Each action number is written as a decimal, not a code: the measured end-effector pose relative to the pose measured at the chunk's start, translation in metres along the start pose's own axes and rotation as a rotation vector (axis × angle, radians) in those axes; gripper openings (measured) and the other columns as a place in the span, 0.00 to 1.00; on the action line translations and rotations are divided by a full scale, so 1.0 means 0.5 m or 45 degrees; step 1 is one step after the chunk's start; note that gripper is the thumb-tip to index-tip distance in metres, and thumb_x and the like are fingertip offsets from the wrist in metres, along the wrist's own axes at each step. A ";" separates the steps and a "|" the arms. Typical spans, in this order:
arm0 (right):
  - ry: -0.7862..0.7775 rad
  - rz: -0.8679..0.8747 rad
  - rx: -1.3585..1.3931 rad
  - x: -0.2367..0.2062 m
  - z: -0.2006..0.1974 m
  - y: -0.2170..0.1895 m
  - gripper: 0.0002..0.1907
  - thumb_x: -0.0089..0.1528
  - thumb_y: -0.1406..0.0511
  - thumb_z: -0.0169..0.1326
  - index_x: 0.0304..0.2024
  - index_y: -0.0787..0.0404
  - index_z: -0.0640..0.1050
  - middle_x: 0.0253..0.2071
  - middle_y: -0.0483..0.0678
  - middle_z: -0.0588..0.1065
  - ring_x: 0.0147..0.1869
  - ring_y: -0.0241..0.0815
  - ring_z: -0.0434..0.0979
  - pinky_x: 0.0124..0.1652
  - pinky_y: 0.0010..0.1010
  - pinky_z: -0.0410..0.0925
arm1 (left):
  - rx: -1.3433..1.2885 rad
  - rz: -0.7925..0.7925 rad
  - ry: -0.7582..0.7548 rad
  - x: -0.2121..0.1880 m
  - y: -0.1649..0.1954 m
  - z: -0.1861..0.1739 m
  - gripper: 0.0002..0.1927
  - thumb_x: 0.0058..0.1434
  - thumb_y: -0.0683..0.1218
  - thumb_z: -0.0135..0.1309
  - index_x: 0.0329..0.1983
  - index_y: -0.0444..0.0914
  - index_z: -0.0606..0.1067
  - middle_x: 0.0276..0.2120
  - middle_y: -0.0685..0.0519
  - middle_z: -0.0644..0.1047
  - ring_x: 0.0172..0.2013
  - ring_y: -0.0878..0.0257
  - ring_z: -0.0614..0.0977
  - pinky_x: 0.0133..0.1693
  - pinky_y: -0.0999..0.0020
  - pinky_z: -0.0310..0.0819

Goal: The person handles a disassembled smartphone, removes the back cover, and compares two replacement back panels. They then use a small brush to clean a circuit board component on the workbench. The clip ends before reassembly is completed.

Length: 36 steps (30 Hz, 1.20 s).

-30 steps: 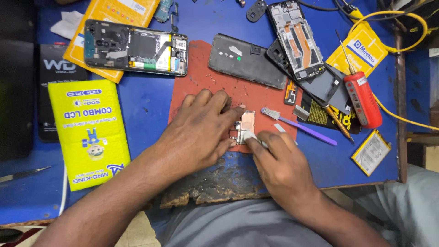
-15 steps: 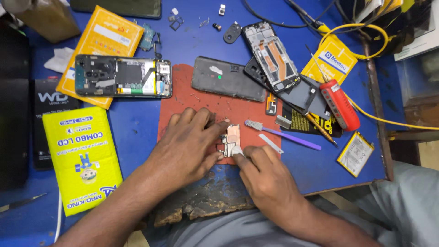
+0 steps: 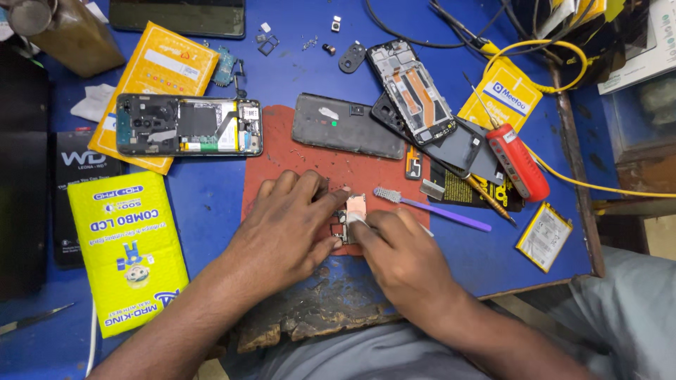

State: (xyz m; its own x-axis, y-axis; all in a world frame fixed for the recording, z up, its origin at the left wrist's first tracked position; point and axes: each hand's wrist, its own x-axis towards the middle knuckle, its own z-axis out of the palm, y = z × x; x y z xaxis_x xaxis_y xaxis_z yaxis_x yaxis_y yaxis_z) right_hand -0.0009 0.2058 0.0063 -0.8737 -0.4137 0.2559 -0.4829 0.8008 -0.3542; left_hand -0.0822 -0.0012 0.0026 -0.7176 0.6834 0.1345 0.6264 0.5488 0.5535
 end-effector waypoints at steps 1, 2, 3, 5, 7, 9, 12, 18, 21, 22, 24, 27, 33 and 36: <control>-0.032 -0.005 -0.010 0.002 0.003 -0.002 0.17 0.57 0.72 0.56 0.50 0.70 0.78 0.44 0.55 0.73 0.46 0.54 0.73 0.44 0.40 0.69 | -0.003 -0.007 -0.010 -0.001 0.001 0.001 0.32 0.48 0.49 0.65 0.58 0.39 0.74 0.43 0.46 0.71 0.47 0.48 0.72 0.47 0.49 0.65; -0.061 -0.012 -0.021 0.005 0.006 -0.004 0.19 0.56 0.72 0.56 0.50 0.71 0.78 0.44 0.55 0.73 0.46 0.54 0.72 0.44 0.40 0.69 | -0.003 -0.013 -0.017 0.000 0.000 0.001 0.32 0.48 0.48 0.65 0.58 0.39 0.74 0.43 0.46 0.71 0.47 0.48 0.72 0.47 0.50 0.65; -0.068 -0.023 -0.050 0.004 0.007 -0.006 0.19 0.56 0.71 0.56 0.50 0.70 0.78 0.45 0.55 0.73 0.46 0.54 0.72 0.44 0.40 0.69 | -0.004 -0.024 -0.019 0.000 -0.002 0.001 0.32 0.47 0.48 0.65 0.58 0.40 0.74 0.43 0.46 0.71 0.47 0.48 0.72 0.47 0.50 0.65; -0.090 -0.043 -0.103 -0.002 0.005 -0.014 0.20 0.55 0.71 0.55 0.50 0.70 0.77 0.45 0.56 0.72 0.47 0.54 0.72 0.46 0.41 0.68 | -0.003 0.002 0.012 -0.002 -0.006 0.002 0.32 0.48 0.48 0.64 0.59 0.39 0.74 0.43 0.46 0.72 0.47 0.48 0.72 0.47 0.50 0.65; -0.055 -0.049 -0.141 0.002 0.009 -0.009 0.19 0.56 0.71 0.56 0.50 0.69 0.77 0.46 0.56 0.72 0.48 0.55 0.72 0.46 0.41 0.68 | -0.009 0.022 0.044 -0.004 -0.011 0.004 0.32 0.48 0.47 0.64 0.59 0.39 0.74 0.43 0.46 0.72 0.46 0.48 0.72 0.47 0.50 0.65; -0.074 -0.012 -0.132 -0.004 0.012 -0.013 0.19 0.56 0.71 0.56 0.51 0.69 0.77 0.47 0.56 0.72 0.48 0.55 0.71 0.46 0.41 0.68 | -0.034 0.030 0.050 -0.010 -0.015 0.008 0.31 0.49 0.47 0.63 0.59 0.39 0.75 0.43 0.46 0.72 0.46 0.48 0.72 0.47 0.50 0.65; -0.097 0.028 -0.091 -0.008 0.017 -0.016 0.20 0.55 0.73 0.56 0.51 0.70 0.77 0.46 0.56 0.72 0.47 0.54 0.71 0.46 0.41 0.68 | -0.028 0.007 0.049 -0.016 -0.020 0.013 0.31 0.49 0.45 0.62 0.59 0.39 0.75 0.44 0.47 0.72 0.47 0.49 0.72 0.48 0.51 0.65; -0.092 0.057 -0.110 -0.008 0.022 -0.011 0.19 0.56 0.74 0.56 0.51 0.69 0.79 0.46 0.55 0.72 0.47 0.54 0.72 0.46 0.41 0.68 | 0.000 0.032 0.078 -0.016 -0.022 0.019 0.31 0.47 0.46 0.63 0.58 0.38 0.75 0.43 0.46 0.72 0.46 0.48 0.72 0.46 0.50 0.65; -0.092 0.062 -0.075 -0.009 0.020 -0.016 0.19 0.57 0.74 0.56 0.51 0.69 0.79 0.45 0.55 0.72 0.47 0.54 0.72 0.46 0.41 0.68 | 0.000 0.031 0.093 -0.016 -0.021 0.021 0.33 0.46 0.46 0.63 0.59 0.39 0.75 0.44 0.47 0.73 0.46 0.48 0.72 0.47 0.50 0.65; -0.087 0.043 -0.067 -0.011 0.018 -0.019 0.19 0.56 0.74 0.56 0.51 0.70 0.78 0.45 0.54 0.72 0.47 0.53 0.72 0.47 0.41 0.68 | 0.001 0.022 0.071 -0.017 -0.021 0.021 0.32 0.47 0.45 0.63 0.59 0.39 0.75 0.44 0.47 0.72 0.46 0.48 0.72 0.47 0.51 0.65; -0.069 0.018 -0.061 -0.005 0.018 -0.016 0.19 0.56 0.74 0.56 0.51 0.69 0.78 0.46 0.54 0.72 0.48 0.53 0.72 0.48 0.41 0.68 | 0.003 0.002 0.034 -0.016 -0.023 0.022 0.31 0.49 0.45 0.63 0.60 0.39 0.75 0.44 0.47 0.72 0.46 0.49 0.72 0.48 0.51 0.66; -0.053 0.030 -0.054 0.012 0.024 0.001 0.19 0.56 0.74 0.56 0.51 0.68 0.79 0.46 0.55 0.73 0.49 0.54 0.72 0.48 0.42 0.68 | -0.018 0.018 0.054 -0.017 -0.023 0.021 0.32 0.48 0.46 0.63 0.59 0.38 0.75 0.43 0.46 0.72 0.46 0.49 0.72 0.48 0.50 0.65; -0.071 -0.024 -0.065 0.017 0.029 0.007 0.19 0.56 0.74 0.56 0.51 0.67 0.79 0.46 0.53 0.73 0.49 0.52 0.72 0.49 0.41 0.68 | -0.026 0.003 0.035 -0.018 -0.025 0.018 0.32 0.48 0.47 0.63 0.59 0.38 0.75 0.44 0.45 0.72 0.46 0.48 0.72 0.47 0.51 0.65; -0.084 -0.024 -0.113 0.021 0.032 0.008 0.20 0.56 0.73 0.56 0.52 0.67 0.79 0.47 0.53 0.73 0.51 0.53 0.72 0.50 0.43 0.68 | -0.009 0.023 0.065 -0.017 -0.026 0.018 0.32 0.48 0.46 0.63 0.59 0.38 0.75 0.43 0.46 0.72 0.46 0.48 0.72 0.47 0.50 0.65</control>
State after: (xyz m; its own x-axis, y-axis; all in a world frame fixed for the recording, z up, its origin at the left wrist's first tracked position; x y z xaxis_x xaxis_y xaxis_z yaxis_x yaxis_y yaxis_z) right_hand -0.0128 0.1978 -0.0071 -0.8678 -0.4544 0.2011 -0.4949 0.8267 -0.2678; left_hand -0.0813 -0.0098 -0.0133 -0.7207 0.6676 0.1866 0.6375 0.5327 0.5566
